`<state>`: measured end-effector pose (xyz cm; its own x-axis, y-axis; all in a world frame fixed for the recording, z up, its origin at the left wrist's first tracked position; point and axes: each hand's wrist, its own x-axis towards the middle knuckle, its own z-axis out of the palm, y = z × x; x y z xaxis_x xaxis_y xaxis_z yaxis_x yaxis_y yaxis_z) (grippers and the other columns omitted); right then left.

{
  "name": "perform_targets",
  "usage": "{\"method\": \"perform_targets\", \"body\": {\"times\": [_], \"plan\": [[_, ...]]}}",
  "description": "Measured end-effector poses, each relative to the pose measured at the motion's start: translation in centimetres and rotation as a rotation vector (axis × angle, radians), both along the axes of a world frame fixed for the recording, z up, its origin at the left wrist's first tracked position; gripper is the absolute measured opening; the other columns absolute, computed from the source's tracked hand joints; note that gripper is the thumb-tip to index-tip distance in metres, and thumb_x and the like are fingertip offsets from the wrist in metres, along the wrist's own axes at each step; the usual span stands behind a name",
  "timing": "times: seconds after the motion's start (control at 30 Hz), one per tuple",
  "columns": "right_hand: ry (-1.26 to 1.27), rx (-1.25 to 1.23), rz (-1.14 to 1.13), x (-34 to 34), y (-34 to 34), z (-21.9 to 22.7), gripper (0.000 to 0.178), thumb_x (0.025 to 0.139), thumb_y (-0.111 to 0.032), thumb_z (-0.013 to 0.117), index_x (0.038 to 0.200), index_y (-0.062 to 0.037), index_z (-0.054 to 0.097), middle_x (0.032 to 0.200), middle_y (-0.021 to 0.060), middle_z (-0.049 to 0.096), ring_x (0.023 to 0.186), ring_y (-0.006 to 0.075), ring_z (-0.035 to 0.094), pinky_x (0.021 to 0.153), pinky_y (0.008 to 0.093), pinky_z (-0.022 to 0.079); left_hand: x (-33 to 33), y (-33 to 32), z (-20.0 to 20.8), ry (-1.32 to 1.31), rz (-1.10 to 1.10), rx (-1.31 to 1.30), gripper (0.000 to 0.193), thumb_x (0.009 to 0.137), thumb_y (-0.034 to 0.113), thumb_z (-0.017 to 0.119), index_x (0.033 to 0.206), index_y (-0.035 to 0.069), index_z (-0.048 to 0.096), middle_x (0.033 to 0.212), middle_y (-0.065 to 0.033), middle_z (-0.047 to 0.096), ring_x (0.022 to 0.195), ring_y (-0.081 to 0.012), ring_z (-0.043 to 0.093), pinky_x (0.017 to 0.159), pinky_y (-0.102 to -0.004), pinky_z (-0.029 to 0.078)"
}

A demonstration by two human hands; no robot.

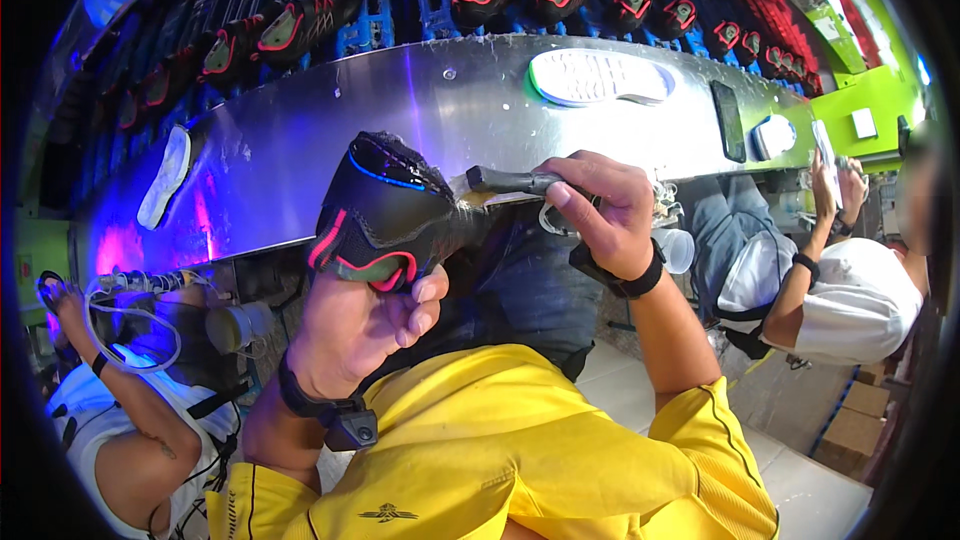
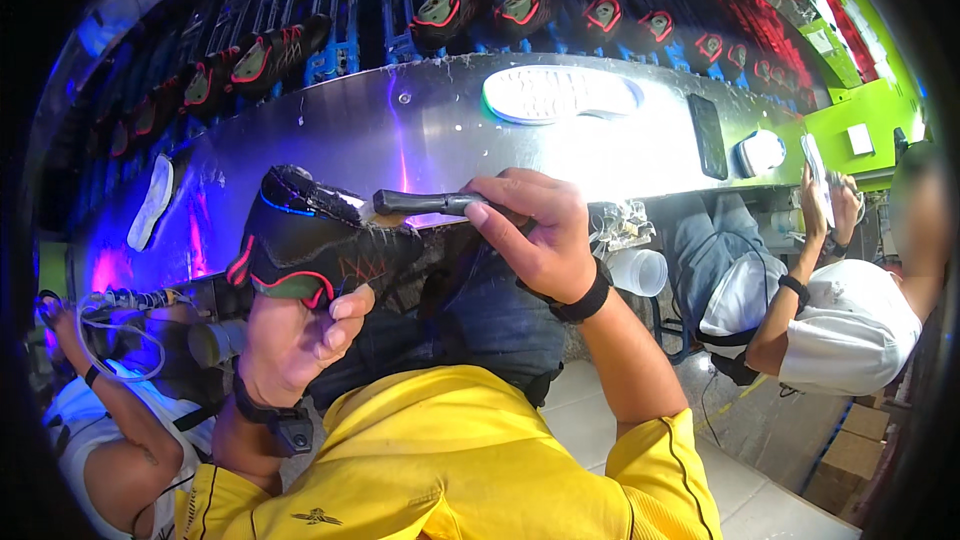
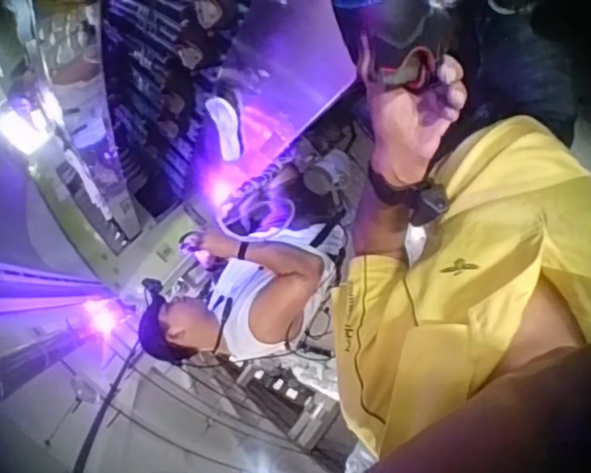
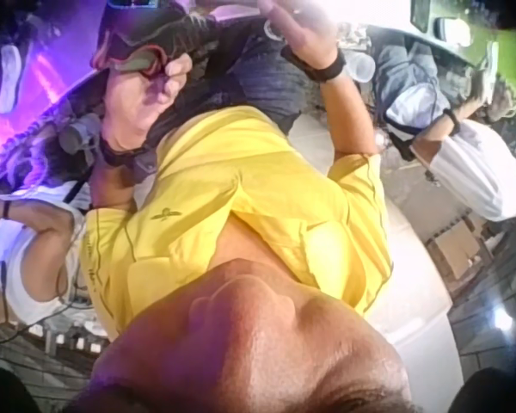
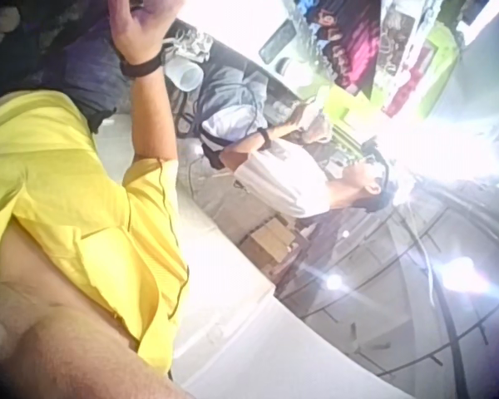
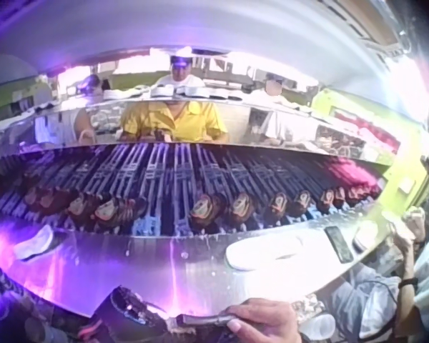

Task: The recorder is applying glue/adhesive to the bottom edges of shoe uppers using a specialized brush.

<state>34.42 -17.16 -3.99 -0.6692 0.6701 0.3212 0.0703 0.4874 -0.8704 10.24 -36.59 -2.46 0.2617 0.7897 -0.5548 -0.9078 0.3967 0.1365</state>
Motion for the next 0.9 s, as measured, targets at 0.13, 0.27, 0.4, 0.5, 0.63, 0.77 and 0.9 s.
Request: {"method": "perform_targets", "body": {"times": [0.13, 0.27, 0.4, 0.5, 0.63, 0.77, 0.9], "plan": [[-0.007, -0.055, -0.065, -0.1, -0.4, -0.9, 0.019, 0.095, -0.01, 0.078, 0.107, 0.0038, 0.079, 0.077, 0.0102, 0.066, 0.066, 0.0183, 0.059, 0.063, 0.0326, 0.045, -0.1, -0.7, -2.0, 0.151, 0.011, 0.118, 0.06, 0.107, 0.054, 0.058, 0.134, 0.001, 0.062, 0.102, -0.0182, 0.069, 0.077, -0.0289, 0.071, 0.064, -0.0368, 0.057], [-0.02, -0.268, -0.117, -1.8, -0.7, -1.2, 0.02, 0.099, -0.014, 0.075, 0.107, 0.0043, 0.079, 0.074, 0.0075, 0.066, 0.065, 0.0167, 0.059, 0.062, 0.0316, 0.046, -1.0, 0.4, -3.3, 0.139, 0.175, -0.039, 0.052, 0.111, 0.035, 0.057, 0.143, -0.005, 0.06, 0.126, -0.0199, 0.075, 0.101, -0.0306, 0.079, 0.09, -0.0413, 0.065], [-0.136, -0.143, -0.236, -3.7, -0.4, -1.0, 0.02, 0.1, -0.018, 0.074, 0.102, 0.002, 0.079, 0.071, 0.0125, 0.066, 0.06, 0.0263, 0.062, 0.059, 0.0359, 0.047, -2.6, 1.0, -5.0, 0.068, 0.12, 0.313, 0.05, 0.11, 0.027, 0.055, 0.148, -0.004, 0.058, 0.135, -0.0207, 0.073, 0.116, -0.0306, 0.076, 0.105, -0.0454, 0.061], [-0.145, 0.086, -0.203, -3.5, -3.1, 1.9, 0.015, 0.097, -0.016, 0.076, 0.103, -0.0021, 0.078, 0.076, 0.0167, 0.065, 0.06, 0.0345, 0.063, 0.056, 0.0402, 0.047, -2.9, 1.8, -3.3, 0.133, 0.225, 0.257, 0.049, 0.109, 0.026, 0.056, 0.148, -0.004, 0.058, 0.132, -0.0191, 0.074, 0.116, -0.0302, 0.076, 0.105, -0.0446, 0.061], [-0.11, 0.044, -0.195, -2.9, -3.6, 2.4, 0.016, 0.095, -0.012, 0.078, 0.105, 0.0008, 0.078, 0.075, 0.0151, 0.064, 0.059, 0.0298, 0.062, 0.056, 0.0372, 0.047, -4.5, 4.5, -2.1, 0.382, 0.206, 0.221, 0.05, 0.105, 0.023, 0.058, 0.149, -0.002, 0.058, 0.133, -0.0162, 0.073, 0.117, -0.028, 0.074, 0.107, -0.0442, 0.058], [0.03, -0.162, -0.425, -1.8, -2.2, 0.9, 0.015, 0.101, -0.007, 0.074, 0.108, 0.0061, 0.076, 0.077, 0.0106, 0.067, 0.066, 0.0144, 0.06, 0.062, 0.0297, 0.047, -8.6, 10.8, -1.2, 0.901, 0.148, 0.327, 0.065, 0.092, 0.011, 0.07, 0.153, -0.004, 0.054, 0.131, -0.0132, 0.074, 0.114, -0.0236, 0.073, 0.106, -0.0403, 0.056], [-0.018, -0.207, -0.468, -0.9, -2.9, 0.4, 0.019, 0.1, -0.009, 0.076, 0.108, 0.0083, 0.076, 0.078, 0.0099, 0.069, 0.071, 0.014, 0.064, 0.067, 0.0294, 0.049, -14.6, 20.2, -2.3, 1.814, 0.0, 0.337, 0.071, 0.075, 0.008, 0.088, 0.141, 0.004, 0.064, 0.125, -0.0092, 0.073, 0.11, -0.0208, 0.072, 0.098, -0.0338, 0.057]]}}
